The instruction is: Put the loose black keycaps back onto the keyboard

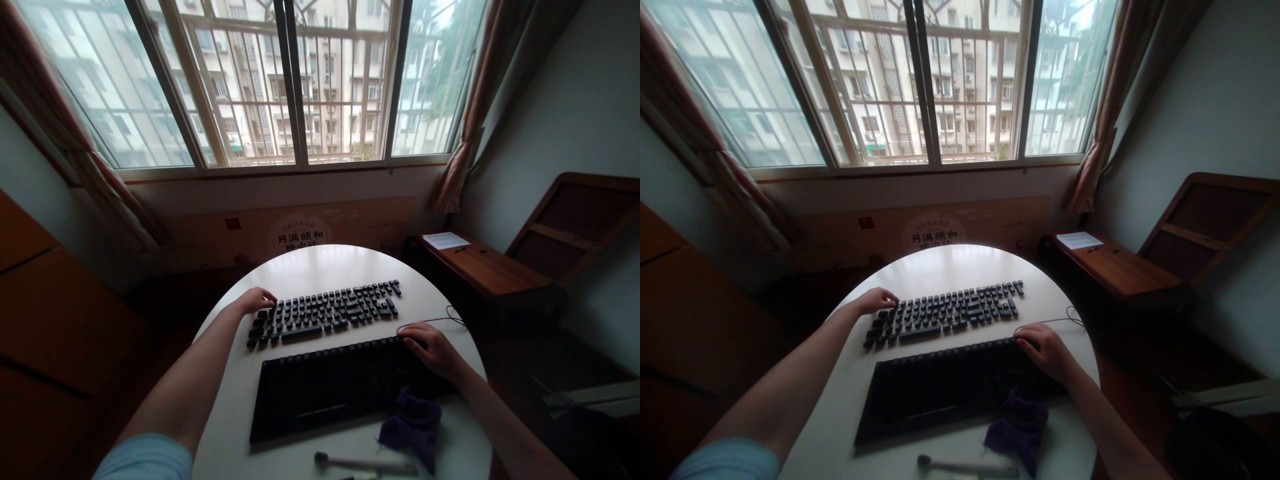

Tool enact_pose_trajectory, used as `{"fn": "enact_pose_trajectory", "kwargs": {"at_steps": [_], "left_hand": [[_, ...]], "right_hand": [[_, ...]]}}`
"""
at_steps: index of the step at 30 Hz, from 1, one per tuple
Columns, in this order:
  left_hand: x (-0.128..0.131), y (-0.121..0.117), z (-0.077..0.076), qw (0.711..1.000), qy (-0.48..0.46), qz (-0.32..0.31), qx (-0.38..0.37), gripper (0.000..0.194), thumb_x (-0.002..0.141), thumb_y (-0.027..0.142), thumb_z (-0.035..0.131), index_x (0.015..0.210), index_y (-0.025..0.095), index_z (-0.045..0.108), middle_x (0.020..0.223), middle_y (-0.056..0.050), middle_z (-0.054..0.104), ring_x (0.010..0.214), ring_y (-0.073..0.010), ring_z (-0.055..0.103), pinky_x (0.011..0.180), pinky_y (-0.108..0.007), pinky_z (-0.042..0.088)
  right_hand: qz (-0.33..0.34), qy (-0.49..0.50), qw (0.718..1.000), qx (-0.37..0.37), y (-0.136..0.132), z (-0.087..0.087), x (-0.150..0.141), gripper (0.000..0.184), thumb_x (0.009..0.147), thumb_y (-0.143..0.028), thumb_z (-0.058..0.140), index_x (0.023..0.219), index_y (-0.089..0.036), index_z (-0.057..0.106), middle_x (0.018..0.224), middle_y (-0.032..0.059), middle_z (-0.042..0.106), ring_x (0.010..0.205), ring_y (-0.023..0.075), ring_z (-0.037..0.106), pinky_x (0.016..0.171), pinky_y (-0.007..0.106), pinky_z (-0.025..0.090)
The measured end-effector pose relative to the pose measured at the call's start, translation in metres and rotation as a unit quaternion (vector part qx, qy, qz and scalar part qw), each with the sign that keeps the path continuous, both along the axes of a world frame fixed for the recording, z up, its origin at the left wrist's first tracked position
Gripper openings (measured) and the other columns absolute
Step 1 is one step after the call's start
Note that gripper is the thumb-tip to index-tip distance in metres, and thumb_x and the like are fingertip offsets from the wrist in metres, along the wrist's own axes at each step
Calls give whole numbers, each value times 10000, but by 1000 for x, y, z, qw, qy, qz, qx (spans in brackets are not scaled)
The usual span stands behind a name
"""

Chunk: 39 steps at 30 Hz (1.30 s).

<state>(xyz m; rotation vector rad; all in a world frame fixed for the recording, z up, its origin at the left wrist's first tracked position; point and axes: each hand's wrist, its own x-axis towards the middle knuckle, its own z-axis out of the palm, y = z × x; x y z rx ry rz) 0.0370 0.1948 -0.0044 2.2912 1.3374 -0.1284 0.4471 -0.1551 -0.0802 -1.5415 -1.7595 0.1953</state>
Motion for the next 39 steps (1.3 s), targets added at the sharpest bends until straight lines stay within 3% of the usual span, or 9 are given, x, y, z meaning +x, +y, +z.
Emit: {"fn": "enact_pose_trajectory", "kwargs": {"at_steps": [6, 11, 14, 17, 20, 23, 29, 39], "left_hand": [[7, -1, 0, 998, -9, 10, 54, 334, 956, 376, 600, 1233, 190, 599, 1270, -87, 605, 1071, -234, 625, 899, -433, 553], [-6, -21, 16, 986, -79, 38, 142, 327, 958, 386, 594, 1207, 176, 611, 1238, -85, 624, 1056, -231, 632, 904, -439, 549], [-33, -62, 29, 970, -141, 40, 196, 330, 978, 406, 494, 1117, 161, 667, 1143, -85, 688, 1051, -230, 646, 974, -365, 513], [-62, -125, 32, 960, -176, 19, 217, 376, 943, 491, 495, 1067, 196, 692, 1133, -67, 700, 977, -216, 672, 919, -327, 535], [-76, -184, 19, 949, -210, -27, 234, 352, 942, 498, 497, 1022, 228, 708, 1066, -58, 712, 917, -211, 687, 865, -320, 547], [-76, -215, -2, 949, -206, -38, 237, 304, 960, 441, 483, 980, 234, 706, 1041, -56, 713, 916, -202, 693, 830, -297, 552], [-70, -216, -34, 952, -166, -45, 255, 239, 963, 314, 483, 1033, 237, 698, 1077, -58, 721, 944, -201, 694, 823, -303, 555], [-70, -219, -34, 949, -183, -80, 243, 218, 959, 278, 514, 1052, 227, 704, 1056, -58, 727, 935, -192, 699, 832, -304, 565]], "right_hand": [[3, -2, 1000, -3, -1, -1, 2, 277, 958, -409, 559, 1053, -245, 761, 1060, 102, 741, 1010, 267, 678, 918, 429, 535], [1, 3, 1000, -6, -3, 1, 2, 285, 954, -417, 558, 1044, -242, 763, 1056, 104, 744, 1014, 277, 677, 921, 445, 533], [2, 2, 1000, -9, -4, 1, 3, 290, 955, -422, 551, 1033, -240, 763, 1053, 104, 745, 1012, 280, 677, 924, 451, 531], [6, 0, 1000, -13, -3, -3, 7, 285, 949, -423, 558, 1046, -249, 760, 1066, 98, 744, 1023, 283, 678, 921, 445, 537], [5, -5, 1000, -16, -3, -7, 10, 274, 949, -417, 560, 1046, -257, 760, 1072, 100, 742, 1025, 288, 678, 925, 450, 537], [6, -10, 1000, -14, -3, -8, 11, 273, 946, -419, 564, 1036, -254, 762, 1066, 102, 743, 1012, 289, 683, 914, 453, 543], [5, -16, 1000, -6, -5, -5, 10, 274, 942, -413, 573, 1042, -239, 760, 1052, 88, 747, 1003, 275, 690, 907, 433, 553], [4, -29, 1000, -5, -5, -6, 10, 262, 946, -393, 573, 1051, -236, 754, 1066, 96, 742, 1013, 276, 686, 900, 437, 557]]}}
